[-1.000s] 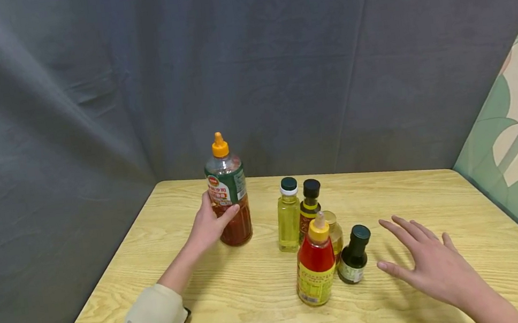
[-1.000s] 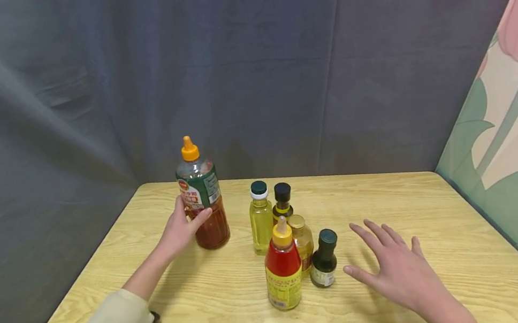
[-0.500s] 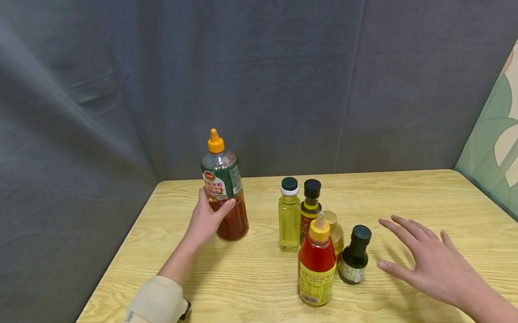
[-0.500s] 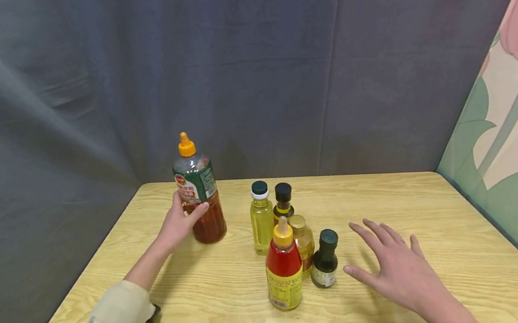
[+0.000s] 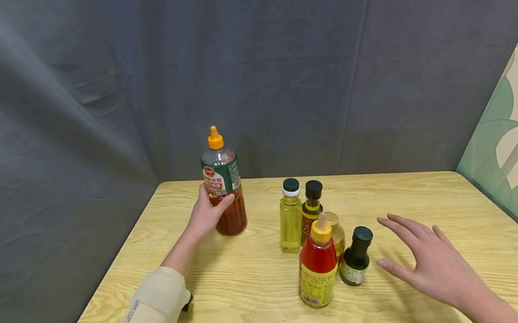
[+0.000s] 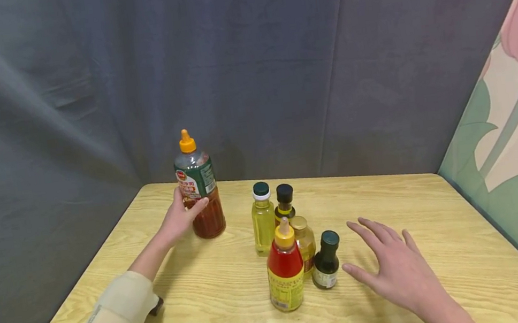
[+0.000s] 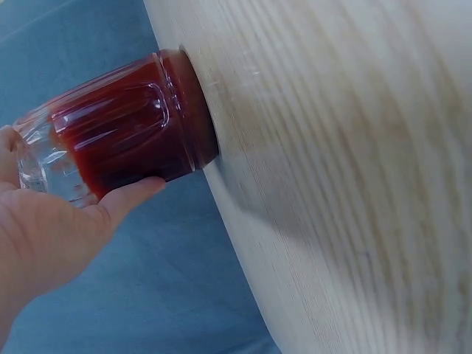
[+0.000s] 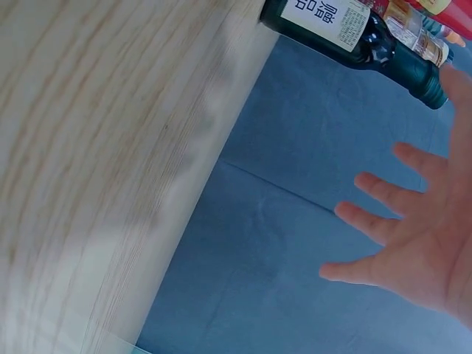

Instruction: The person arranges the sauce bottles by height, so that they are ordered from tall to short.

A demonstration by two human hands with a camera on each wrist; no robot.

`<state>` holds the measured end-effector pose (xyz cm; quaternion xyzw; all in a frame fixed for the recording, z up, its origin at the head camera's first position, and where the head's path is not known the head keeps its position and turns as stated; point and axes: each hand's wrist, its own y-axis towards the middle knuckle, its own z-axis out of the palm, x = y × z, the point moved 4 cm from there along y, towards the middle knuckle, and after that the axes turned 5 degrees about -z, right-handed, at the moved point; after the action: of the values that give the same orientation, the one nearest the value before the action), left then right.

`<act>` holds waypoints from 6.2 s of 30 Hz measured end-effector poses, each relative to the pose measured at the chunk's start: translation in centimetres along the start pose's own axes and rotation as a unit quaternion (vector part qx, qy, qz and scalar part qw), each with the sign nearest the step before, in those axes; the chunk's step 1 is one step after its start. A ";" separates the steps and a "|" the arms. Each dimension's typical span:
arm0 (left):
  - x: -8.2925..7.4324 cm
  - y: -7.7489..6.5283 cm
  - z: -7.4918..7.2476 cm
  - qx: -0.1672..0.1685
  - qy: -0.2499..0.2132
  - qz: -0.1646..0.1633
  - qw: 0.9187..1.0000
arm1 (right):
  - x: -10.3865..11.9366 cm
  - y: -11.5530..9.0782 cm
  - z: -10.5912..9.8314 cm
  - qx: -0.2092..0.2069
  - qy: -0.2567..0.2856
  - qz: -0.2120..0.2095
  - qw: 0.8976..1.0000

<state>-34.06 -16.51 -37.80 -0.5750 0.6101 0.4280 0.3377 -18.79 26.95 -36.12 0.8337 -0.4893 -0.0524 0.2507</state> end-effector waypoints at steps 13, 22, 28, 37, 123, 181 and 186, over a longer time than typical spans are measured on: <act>0.4 1.3 0.1 0.006 0.002 -0.007 1.000 | 0.5 0.4 -0.4 -0.038 0.010 -0.030 0.999; 0.5 1.7 -0.2 0.001 -0.004 -0.004 1.000 | 2.1 1.1 -1.4 -0.114 0.027 -0.063 0.991; 0.6 2.0 -0.4 -0.004 -0.007 0.000 1.000 | 4.1 2.0 -2.0 -0.135 0.071 -0.070 0.986; 0.6 2.1 -0.6 -0.002 -0.013 0.003 1.000 | 8.2 4.4 -2.5 -0.079 0.192 -0.021 0.978; 1.0 2.1 0.8 0.005 -0.038 -0.008 0.999 | 16.0 21.7 4.1 0.239 0.252 0.130 0.928; 0.8 1.2 0.8 -0.002 -0.054 0.008 0.999 | 8.0 27.7 2.9 0.328 0.152 0.120 0.925; 0.9 1.2 0.8 -0.003 -0.049 0.003 0.999 | 7.5 27.5 3.1 0.315 0.172 0.116 0.926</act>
<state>-35.39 -16.14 -38.75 -0.5525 0.5935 0.4581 0.3642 -37.65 8.69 -24.72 0.8035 -0.5231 0.2776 0.0600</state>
